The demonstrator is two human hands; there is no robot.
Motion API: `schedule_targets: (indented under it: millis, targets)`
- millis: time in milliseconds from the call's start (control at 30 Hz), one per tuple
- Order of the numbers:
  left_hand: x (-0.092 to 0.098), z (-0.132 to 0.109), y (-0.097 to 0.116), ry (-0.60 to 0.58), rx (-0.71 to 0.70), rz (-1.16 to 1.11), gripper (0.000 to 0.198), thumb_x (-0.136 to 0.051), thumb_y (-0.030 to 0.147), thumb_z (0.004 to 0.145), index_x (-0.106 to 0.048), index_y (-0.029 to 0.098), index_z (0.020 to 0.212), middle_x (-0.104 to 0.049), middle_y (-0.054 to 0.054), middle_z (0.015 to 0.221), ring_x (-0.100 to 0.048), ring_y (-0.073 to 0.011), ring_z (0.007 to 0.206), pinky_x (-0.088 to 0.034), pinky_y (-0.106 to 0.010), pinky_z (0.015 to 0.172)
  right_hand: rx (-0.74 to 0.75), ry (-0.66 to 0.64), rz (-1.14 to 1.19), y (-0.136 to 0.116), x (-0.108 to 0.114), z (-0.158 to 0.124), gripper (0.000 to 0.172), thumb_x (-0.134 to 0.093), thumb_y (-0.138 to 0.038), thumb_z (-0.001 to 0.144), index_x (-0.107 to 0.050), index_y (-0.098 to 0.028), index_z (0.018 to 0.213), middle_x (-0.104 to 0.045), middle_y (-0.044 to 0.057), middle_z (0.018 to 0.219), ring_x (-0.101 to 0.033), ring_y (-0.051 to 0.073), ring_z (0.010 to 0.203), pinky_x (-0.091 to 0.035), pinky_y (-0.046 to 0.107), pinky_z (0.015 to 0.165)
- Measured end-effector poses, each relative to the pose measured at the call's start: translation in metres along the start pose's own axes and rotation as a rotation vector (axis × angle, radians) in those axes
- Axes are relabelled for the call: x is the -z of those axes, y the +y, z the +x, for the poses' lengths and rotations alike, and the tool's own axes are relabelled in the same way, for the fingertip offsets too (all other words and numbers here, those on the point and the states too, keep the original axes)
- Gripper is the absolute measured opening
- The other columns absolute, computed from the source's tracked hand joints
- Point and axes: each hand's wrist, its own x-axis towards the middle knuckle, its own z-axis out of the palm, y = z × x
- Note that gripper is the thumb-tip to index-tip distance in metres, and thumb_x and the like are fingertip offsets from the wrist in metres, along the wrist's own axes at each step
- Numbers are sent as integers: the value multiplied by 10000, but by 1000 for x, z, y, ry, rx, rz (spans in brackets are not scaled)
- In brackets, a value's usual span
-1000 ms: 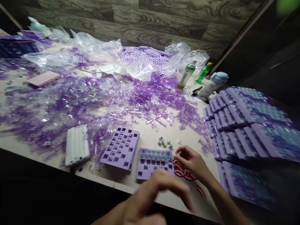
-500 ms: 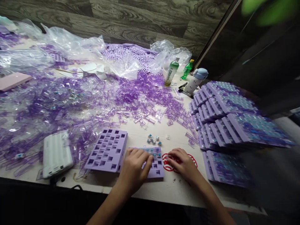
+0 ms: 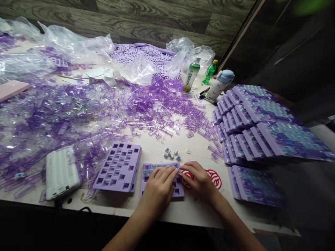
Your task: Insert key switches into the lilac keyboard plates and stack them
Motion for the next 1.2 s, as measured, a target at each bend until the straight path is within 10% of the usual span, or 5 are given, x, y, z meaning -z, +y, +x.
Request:
schedule_targets:
  millis: [533, 967, 1200]
  targets:
    - [-19, -16, -2, -5, -107, 288, 385, -308, 208, 928, -469, 146, 1272, -533, -28, 1285, -436, -201, 1197, -293, -360, 1012, 278, -197, -253, -5, 1, 2, 254, -323, -100, 942, -572, -78, 989, -563, 120, 847, -486, 219, 791, -488, 350, 675]
    - [-28, -22, 4, -30, -22, 229, 569, -401, 111, 766, -377, 120, 1334, -440, -76, 1365, -344, -227, 1280, -271, -389, 1057, 326, -306, -506, -16, -4, 10, 145, -479, -31, 838, -620, -63, 854, -574, 105, 788, -496, 233, 709, -494, 353, 603]
    - [-7, -25, 8, 118, -99, 166, 509, -410, 94, 816, -361, 100, 1323, -417, -154, 1359, -336, -246, 1284, -350, -407, 1011, 64, 105, -136, -8, 17, -25, 226, -410, -215, 942, -598, -170, 1058, -616, 88, 919, -574, 203, 869, -515, 350, 757]
